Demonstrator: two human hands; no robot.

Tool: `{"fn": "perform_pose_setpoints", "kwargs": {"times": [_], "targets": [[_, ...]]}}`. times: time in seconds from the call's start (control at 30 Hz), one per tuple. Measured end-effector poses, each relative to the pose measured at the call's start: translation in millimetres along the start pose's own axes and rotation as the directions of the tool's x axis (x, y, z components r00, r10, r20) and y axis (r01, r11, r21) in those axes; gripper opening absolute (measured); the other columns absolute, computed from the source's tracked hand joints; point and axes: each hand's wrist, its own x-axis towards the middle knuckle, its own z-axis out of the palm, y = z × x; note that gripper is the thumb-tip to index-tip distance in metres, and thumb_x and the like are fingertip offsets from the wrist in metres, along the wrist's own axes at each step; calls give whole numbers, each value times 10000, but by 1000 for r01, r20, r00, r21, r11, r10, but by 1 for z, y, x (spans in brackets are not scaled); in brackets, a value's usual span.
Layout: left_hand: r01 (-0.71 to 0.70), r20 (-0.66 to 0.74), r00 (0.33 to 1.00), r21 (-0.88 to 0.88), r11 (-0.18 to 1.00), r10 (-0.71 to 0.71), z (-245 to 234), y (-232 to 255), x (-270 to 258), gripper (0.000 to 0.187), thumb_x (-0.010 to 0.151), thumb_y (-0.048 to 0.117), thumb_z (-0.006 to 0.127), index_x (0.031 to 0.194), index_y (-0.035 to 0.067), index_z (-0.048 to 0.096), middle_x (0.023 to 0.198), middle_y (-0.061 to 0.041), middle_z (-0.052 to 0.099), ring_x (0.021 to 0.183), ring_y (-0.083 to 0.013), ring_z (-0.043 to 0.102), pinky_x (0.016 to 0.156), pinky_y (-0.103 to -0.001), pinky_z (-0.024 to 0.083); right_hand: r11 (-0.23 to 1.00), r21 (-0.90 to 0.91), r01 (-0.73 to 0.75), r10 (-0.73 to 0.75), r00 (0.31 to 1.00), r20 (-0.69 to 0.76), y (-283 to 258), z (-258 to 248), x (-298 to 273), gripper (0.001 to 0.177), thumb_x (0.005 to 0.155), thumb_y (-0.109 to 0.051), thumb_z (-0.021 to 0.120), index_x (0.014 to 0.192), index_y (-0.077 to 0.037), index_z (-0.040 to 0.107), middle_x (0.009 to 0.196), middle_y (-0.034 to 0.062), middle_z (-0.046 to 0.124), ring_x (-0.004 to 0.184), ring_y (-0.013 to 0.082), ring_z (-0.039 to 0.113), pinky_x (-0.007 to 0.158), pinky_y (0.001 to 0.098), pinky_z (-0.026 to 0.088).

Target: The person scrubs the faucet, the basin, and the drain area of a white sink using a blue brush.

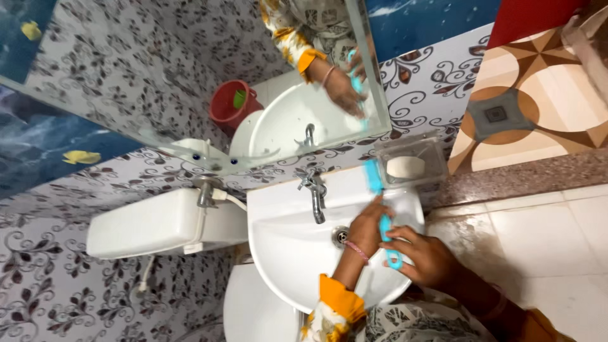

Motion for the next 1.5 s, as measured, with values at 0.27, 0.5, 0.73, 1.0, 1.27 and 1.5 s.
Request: {"fn": "perform_pose_setpoints", "kwargs": {"times": [0.27,0.5,0.73,1.0,1.27,1.5], "targets": [[170,-81,983,92,981,-162,-78,-52,-34,357,759,-3,759,1076,132,666,1544,-178,510,1260,-392,622,952,-424,561,980,136,142,-161,976,145,-39,32,81,343,850,-296,787,1124,-105,713,1197,114,626,870,325,717,748,435,581],[72,135,987,100,992,-85,-10,-10,7,390,730,17,705,1088,172,705,1535,-149,553,1178,-372,670,926,-428,567,998,44,-43,39,995,91,-8,-22,11,400,797,-248,781,1159,-102,692,1218,94,629,858,303,732,722,421,597],[-188,253,947,-68,980,199,41,42,41,286,777,142,733,1061,173,710,1557,-167,549,1133,-394,692,904,-443,576,942,-154,-297,275,950,-147,-11,-40,-42,458,709,-349,851,1111,-163,736,1158,45,683,885,265,747,732,381,619],[171,41,984,17,985,-172,-39,-35,-12,551,764,57,746,1281,152,580,1422,-148,637,1187,-364,678,961,-407,558,992,121,21,-31,996,79,-24,10,43,424,781,-219,801,1184,-110,724,1238,85,640,953,306,734,792,423,593],[226,-9,974,-3,974,-226,-78,-54,-20,395,683,49,800,1049,108,665,1494,-182,542,1244,-371,648,925,-394,566,992,81,93,-105,981,166,-50,19,91,361,796,-221,793,1133,-112,727,1205,137,623,809,340,722,718,436,586],[-24,100,995,-16,1000,26,13,-3,31,238,834,140,739,1067,184,727,1535,-166,557,1233,-370,665,1015,-421,555,1000,-16,-22,21,997,-77,-17,-33,3,387,785,-289,797,1114,-102,719,1178,89,654,934,314,735,752,406,601]]}}
